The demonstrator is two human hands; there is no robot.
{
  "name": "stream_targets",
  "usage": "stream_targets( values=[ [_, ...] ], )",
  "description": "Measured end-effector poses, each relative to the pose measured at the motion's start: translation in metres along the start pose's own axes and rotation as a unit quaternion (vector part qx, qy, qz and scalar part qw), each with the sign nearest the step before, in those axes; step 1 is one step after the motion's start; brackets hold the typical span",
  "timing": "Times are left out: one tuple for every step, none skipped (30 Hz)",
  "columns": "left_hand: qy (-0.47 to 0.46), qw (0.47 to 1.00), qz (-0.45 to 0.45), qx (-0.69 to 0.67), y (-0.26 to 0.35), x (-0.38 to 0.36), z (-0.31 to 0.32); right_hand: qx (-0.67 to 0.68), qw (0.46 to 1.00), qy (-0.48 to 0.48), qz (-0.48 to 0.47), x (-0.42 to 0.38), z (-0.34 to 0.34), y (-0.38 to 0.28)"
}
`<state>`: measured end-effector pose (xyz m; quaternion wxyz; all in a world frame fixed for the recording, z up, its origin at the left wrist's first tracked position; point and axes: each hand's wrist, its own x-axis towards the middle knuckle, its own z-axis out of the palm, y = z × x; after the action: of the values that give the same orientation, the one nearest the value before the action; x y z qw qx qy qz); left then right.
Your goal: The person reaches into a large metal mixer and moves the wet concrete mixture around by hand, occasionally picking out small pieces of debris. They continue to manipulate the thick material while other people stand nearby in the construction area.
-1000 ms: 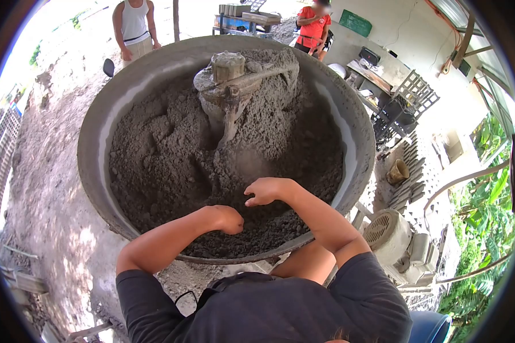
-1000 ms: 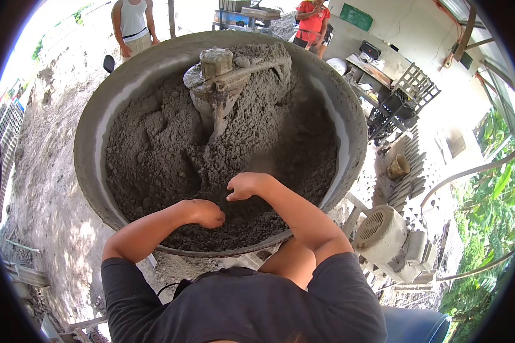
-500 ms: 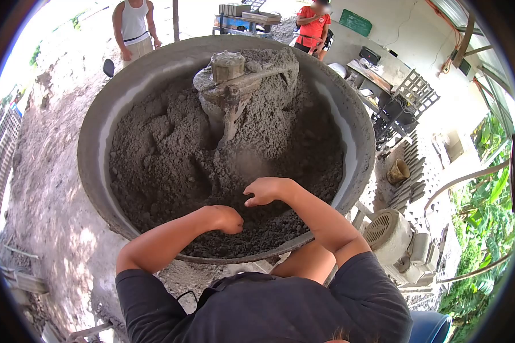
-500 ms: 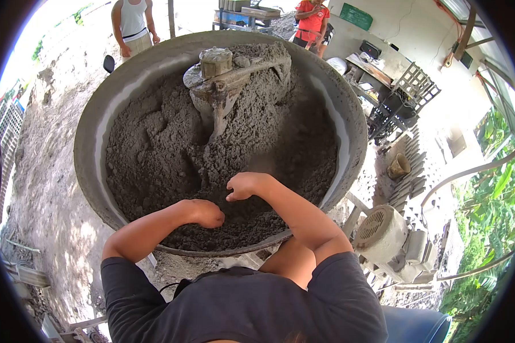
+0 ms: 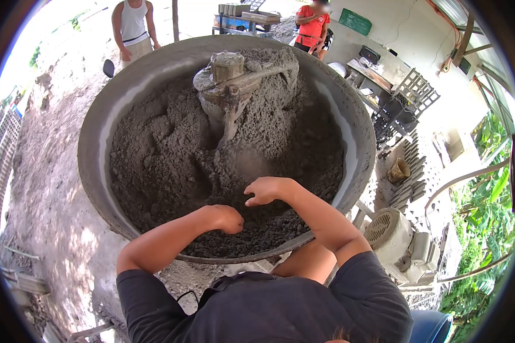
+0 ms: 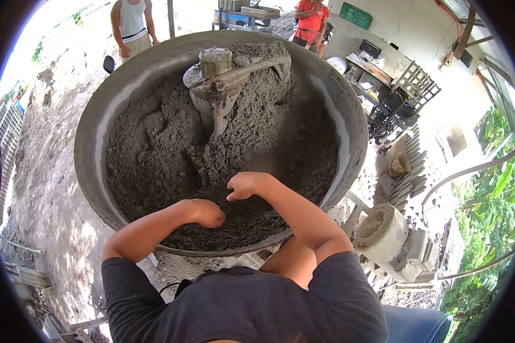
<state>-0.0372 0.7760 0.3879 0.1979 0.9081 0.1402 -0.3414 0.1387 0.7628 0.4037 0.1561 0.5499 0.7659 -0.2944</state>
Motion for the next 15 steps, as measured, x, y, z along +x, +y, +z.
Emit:
stream_targets(
  values=[
    [0.002,1.000,-0.001,-0.002,-0.0004,0.0003,0.0006,-0.001,1.000,0.001,0.000,-0.0004,-0.0002,-0.0004],
    [0.003,1.000,-0.001,-0.004,-0.0008,0.0008,0.0012,-0.002,1.000,0.003,0.001,-0.0006,-0.0004,-0.0007],
    [0.004,1.000,-0.001,-0.004,-0.0017,0.0017,0.0020,-0.002,1.000,0.003,0.001,-0.0003,-0.0004,-0.0009],
    [0.004,1.000,0.002,-0.003,-0.0028,0.0030,0.0028,-0.004,1.000,0.001,0.002,0.0002,-0.0003,-0.0007],
    [0.005,1.000,0.005,-0.002,-0.0034,0.0037,0.0033,-0.005,1.000,0.000,0.002,0.0008,0.0000,-0.0004],
    [0.005,1.000,0.005,-0.002,-0.0028,0.0028,0.0026,-0.005,1.000,-0.001,0.002,0.0015,0.0006,0.0003],
    [0.005,1.000,0.005,-0.002,-0.0015,0.0011,0.0012,-0.004,1.000,0.001,0.000,0.0024,0.0015,0.0013],
    [0.005,1.000,0.004,-0.001,-0.0008,0.0002,0.0004,-0.002,1.000,0.003,-0.001,0.0032,0.0023,0.0022],
    [0.005,1.000,0.004,-0.001,-0.0014,0.0008,0.0011,-0.002,1.000,0.003,-0.001,0.0038,0.0027,0.0026],
    [0.008,1.000,0.004,-0.001,-0.0024,0.0019,0.0022,-0.004,1.000,0.002,-0.002,0.0042,0.0031,0.0030],
    [0.010,1.000,0.004,-0.001,-0.0030,0.0025,0.0028,-0.005,1.000,0.002,-0.002,0.0047,0.0035,0.0035],
    [0.010,1.000,0.004,-0.001,-0.0031,0.0024,0.0027,-0.005,1.000,0.001,-0.002,0.0057,0.0043,0.0045],
    [0.013,1.000,0.008,-0.002,-0.0032,0.0023,0.0027,-0.008,1.000,0.001,-0.003,0.0068,0.0052,0.0054],
    [0.015,1.000,0.012,-0.002,-0.0034,0.0022,0.0025,-0.011,1.000,0.001,-0.003,0.0075,0.0057,0.0060],
    [0.015,1.000,0.012,-0.002,-0.0032,0.0018,0.0024,-0.011,1.000,0.001,-0.004,0.0075,0.0055,0.0056]
  ],
)
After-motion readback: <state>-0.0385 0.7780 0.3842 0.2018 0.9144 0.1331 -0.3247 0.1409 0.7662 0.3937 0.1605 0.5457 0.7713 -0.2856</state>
